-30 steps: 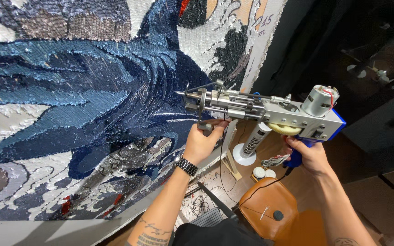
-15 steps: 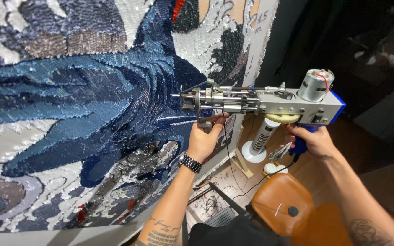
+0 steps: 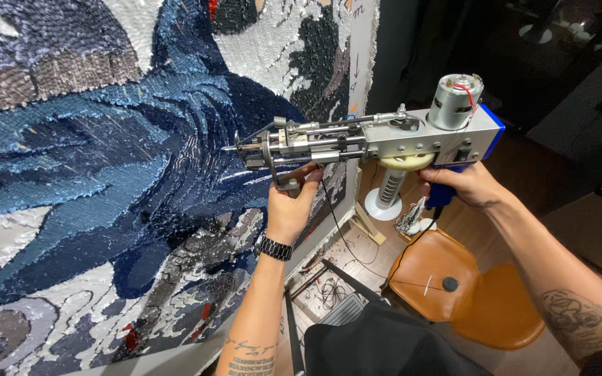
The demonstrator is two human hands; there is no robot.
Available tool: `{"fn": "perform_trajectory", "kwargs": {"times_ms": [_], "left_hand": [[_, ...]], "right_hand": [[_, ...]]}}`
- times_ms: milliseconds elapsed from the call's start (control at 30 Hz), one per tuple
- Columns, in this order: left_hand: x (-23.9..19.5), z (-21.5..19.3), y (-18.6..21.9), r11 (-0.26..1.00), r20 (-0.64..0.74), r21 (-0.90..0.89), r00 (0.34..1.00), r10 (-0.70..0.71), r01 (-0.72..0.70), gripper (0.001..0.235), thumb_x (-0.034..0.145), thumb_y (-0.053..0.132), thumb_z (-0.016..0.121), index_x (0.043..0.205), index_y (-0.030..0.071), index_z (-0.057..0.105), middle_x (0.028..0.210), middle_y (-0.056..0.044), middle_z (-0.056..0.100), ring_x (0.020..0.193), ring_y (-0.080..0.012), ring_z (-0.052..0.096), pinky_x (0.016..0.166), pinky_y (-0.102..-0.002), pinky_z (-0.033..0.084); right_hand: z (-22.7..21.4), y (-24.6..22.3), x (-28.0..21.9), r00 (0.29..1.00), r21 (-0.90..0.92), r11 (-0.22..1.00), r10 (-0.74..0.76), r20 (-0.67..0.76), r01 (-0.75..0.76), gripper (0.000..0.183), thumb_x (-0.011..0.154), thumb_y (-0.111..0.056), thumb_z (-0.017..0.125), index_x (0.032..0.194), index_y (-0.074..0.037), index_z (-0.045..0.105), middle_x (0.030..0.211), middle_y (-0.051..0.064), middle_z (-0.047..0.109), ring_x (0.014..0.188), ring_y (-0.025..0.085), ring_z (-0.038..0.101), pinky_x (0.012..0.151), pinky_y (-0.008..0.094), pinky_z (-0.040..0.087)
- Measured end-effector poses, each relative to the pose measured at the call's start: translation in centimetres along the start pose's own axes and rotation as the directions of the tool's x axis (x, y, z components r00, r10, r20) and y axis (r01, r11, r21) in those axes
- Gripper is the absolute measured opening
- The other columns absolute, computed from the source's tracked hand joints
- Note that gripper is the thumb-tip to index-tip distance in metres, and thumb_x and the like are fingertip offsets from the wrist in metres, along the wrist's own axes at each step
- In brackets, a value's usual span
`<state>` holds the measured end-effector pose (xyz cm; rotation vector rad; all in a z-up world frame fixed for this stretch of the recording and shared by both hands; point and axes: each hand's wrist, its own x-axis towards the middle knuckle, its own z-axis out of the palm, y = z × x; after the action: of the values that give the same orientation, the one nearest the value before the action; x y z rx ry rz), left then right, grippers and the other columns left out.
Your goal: The person uses a handheld tufting gun to apply blue yarn into a canvas stretched on a frame, following a pre-drawn design. The person guides the tool along the pattern to create a textured surface.
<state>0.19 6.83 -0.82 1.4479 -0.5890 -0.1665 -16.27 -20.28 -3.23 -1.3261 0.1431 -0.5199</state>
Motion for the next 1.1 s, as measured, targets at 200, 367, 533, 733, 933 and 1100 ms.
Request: {"fn": "perform_trajectory", "kwargs": {"times_ms": [200, 367, 533, 733, 933, 1100], "left_hand": [[0.5, 0.2, -2.9, 1.0, -0.03, 0.008, 1.0, -0.011, 0.011, 0.026, 0.089, 0.023, 0.083, 0.105, 0.004, 0.078, 0.097, -0.014, 0.08, 0.084, -0.0095, 0.068, 0.075, -0.03, 0.056], [0.2, 0.7, -3.0, 0.999, -0.054, 0.014, 0.998, -0.035, 0.035, 0.022, 0.087, 0.022, 0.083, 0.101, 0.005, 0.079, 0.084, -0.008, 0.077, 0.077, -0.0064, 0.064, 0.07, -0.026, 0.054], [0.1, 1.1, -2.1, 0.995, -0.035, 0.035, 0.995, -0.093, 0.094, 0.019, 0.087, 0.023, 0.082, 0.099, 0.008, 0.082, 0.064, -0.002, 0.07, 0.064, -0.0036, 0.055, 0.059, -0.021, 0.048], [0.2, 1.5, -1.1, 0.994, -0.003, 0.043, 0.995, -0.097, 0.097, 0.018, 0.087, 0.026, 0.082, 0.098, 0.011, 0.082, 0.056, 0.003, 0.062, 0.056, -0.0009, 0.053, 0.055, -0.016, 0.042], [-0.1, 1.6, 0.4, 0.989, 0.005, 0.049, 0.99, -0.138, 0.138, 0.018, 0.086, 0.022, 0.082, 0.099, 0.009, 0.082, 0.051, 0.001, 0.058, 0.052, -0.0035, 0.051, 0.053, -0.017, 0.041], [0.0, 1.6, 0.8, 0.989, 0.02, 0.052, 0.99, -0.137, 0.136, 0.023, 0.086, 0.022, 0.083, 0.102, 0.007, 0.081, 0.049, -0.002, 0.06, 0.049, -0.0044, 0.055, 0.053, -0.016, 0.043]], "right_hand": [[-3.0, 2.6, 1.3, 0.996, -0.007, 1.0, -0.018, 0.089, 0.018, 0.004, 0.081, 0.006, 0.074, 0.084, 0.007, 0.071, 0.063, 0.02, 0.067, 0.049, 0.027, 0.07, 0.044, 0.043, 0.062], [-3.5, 3.7, 1.1, 0.994, 0.051, 0.998, -0.046, 0.099, 0.042, 0.002, 0.082, 0.007, 0.072, 0.083, 0.008, 0.07, 0.063, 0.017, 0.062, 0.05, 0.023, 0.063, 0.045, 0.04, 0.058], [-3.7, 3.8, 0.6, 0.995, 0.062, 0.997, -0.053, 0.081, 0.048, 0.004, 0.081, 0.008, 0.073, 0.082, 0.008, 0.069, 0.062, 0.018, 0.06, 0.048, 0.024, 0.061, 0.044, 0.041, 0.057], [-3.4, 2.8, 0.2, 0.994, 0.077, 0.994, -0.083, 0.076, 0.077, 0.005, 0.082, 0.008, 0.072, 0.08, 0.007, 0.068, 0.064, 0.016, 0.059, 0.05, 0.021, 0.058, 0.045, 0.039, 0.056], [-3.2, 1.9, -0.2, 0.995, 0.034, 0.996, -0.087, 0.054, 0.085, 0.004, 0.082, 0.008, 0.072, 0.08, 0.007, 0.068, 0.063, 0.015, 0.059, 0.05, 0.021, 0.058, 0.043, 0.038, 0.056], [-3.1, 1.0, -0.5, 0.992, 0.022, 0.996, -0.093, 0.082, 0.092, 0.006, 0.083, 0.006, 0.072, 0.079, 0.005, 0.068, 0.06, 0.012, 0.057, 0.048, 0.019, 0.058, 0.042, 0.036, 0.055]]}}
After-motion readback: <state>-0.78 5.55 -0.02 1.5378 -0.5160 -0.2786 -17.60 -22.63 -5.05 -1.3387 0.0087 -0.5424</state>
